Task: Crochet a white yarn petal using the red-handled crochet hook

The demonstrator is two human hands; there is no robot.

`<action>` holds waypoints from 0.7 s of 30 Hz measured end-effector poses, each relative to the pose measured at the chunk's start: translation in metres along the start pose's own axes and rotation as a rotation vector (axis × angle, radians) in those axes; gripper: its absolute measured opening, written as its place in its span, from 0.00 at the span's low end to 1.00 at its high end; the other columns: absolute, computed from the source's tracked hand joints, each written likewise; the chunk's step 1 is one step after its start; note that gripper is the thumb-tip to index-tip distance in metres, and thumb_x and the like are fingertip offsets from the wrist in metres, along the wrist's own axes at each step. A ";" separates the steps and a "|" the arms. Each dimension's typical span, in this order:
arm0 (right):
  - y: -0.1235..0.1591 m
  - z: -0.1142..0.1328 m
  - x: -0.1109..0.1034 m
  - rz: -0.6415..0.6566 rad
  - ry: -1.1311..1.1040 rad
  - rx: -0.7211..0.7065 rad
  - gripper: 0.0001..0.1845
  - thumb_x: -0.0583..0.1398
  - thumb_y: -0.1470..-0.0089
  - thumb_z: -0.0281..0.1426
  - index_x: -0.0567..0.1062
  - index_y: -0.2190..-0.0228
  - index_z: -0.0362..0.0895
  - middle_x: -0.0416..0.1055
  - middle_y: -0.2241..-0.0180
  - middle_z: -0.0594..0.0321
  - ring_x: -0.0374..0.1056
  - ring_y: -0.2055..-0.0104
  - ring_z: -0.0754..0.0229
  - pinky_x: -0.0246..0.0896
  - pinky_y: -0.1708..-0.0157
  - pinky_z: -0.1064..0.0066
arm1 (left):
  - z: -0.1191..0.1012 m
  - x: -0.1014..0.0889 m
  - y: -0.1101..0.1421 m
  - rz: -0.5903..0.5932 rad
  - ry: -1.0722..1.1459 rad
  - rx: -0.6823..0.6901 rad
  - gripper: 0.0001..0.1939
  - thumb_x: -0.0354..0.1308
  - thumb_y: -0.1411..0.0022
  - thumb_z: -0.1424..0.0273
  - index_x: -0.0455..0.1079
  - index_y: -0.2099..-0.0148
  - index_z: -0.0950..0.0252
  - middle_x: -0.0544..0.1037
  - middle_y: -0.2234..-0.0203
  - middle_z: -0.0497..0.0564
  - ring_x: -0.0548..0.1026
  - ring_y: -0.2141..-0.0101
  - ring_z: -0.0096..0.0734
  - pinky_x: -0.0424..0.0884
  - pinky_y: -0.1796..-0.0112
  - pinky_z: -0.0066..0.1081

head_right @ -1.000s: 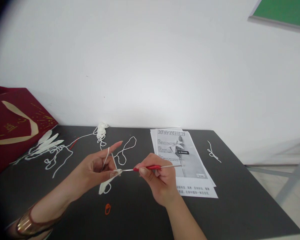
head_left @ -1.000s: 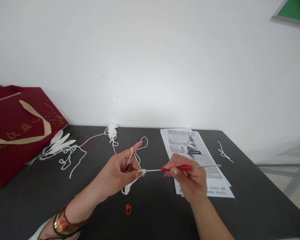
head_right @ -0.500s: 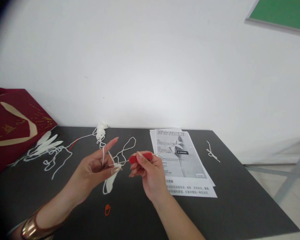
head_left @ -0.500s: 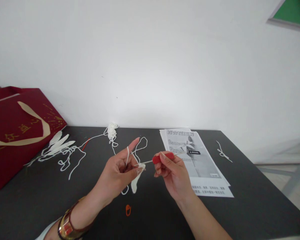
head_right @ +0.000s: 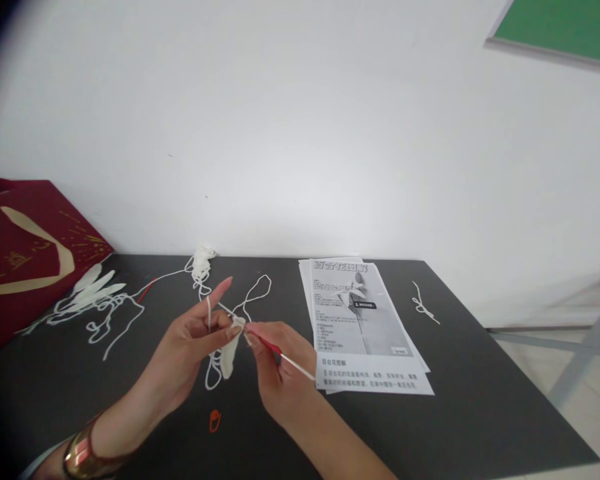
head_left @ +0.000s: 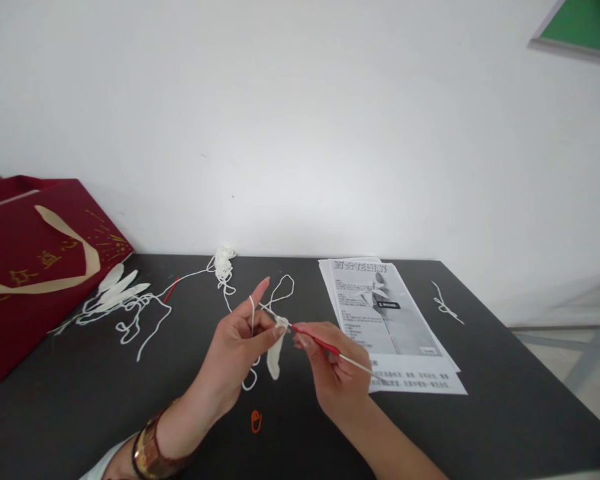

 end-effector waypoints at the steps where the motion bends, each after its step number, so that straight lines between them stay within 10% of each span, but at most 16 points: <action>1: 0.001 0.007 0.002 0.027 0.074 -0.098 0.14 0.59 0.44 0.21 0.78 0.58 0.46 0.79 0.68 0.58 0.75 0.68 0.58 0.74 0.69 0.68 | 0.001 0.000 0.000 0.004 0.021 -0.011 0.45 0.69 0.50 0.72 0.54 0.32 0.66 0.68 0.82 0.39 0.64 0.77 0.23 0.61 0.71 0.26; 6: 0.008 0.027 0.007 0.154 0.122 -0.424 0.23 0.56 0.44 0.18 0.74 0.49 0.44 0.78 0.60 0.51 0.74 0.60 0.55 0.74 0.64 0.64 | 0.003 0.001 0.003 0.088 0.118 -0.100 0.44 0.69 0.50 0.74 0.55 0.33 0.66 0.69 0.80 0.40 0.63 0.79 0.20 0.58 0.74 0.24; 14: -0.006 -0.025 0.004 0.000 -0.594 0.271 0.05 0.65 0.46 0.31 0.81 0.66 0.47 0.78 0.71 0.61 0.74 0.74 0.61 0.74 0.78 0.71 | -0.003 0.003 0.003 0.235 0.173 -0.146 0.37 0.69 0.51 0.77 0.66 0.38 0.60 0.71 0.77 0.43 0.68 0.74 0.23 0.60 0.70 0.26; 21: -0.008 -0.028 0.001 -0.025 -0.688 0.404 0.05 0.67 0.48 0.33 0.82 0.69 0.46 0.78 0.74 0.62 0.72 0.77 0.63 0.73 0.79 0.73 | -0.007 0.002 0.006 0.285 0.135 -0.144 0.34 0.68 0.49 0.78 0.68 0.40 0.56 0.69 0.78 0.42 0.69 0.74 0.22 0.60 0.70 0.25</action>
Point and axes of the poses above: each hand's wrist, its own y-axis away from the middle knuckle, its own x-axis out of the palm, z = x × y, the point moved 8 cm from there along -y, towards the middle knuckle
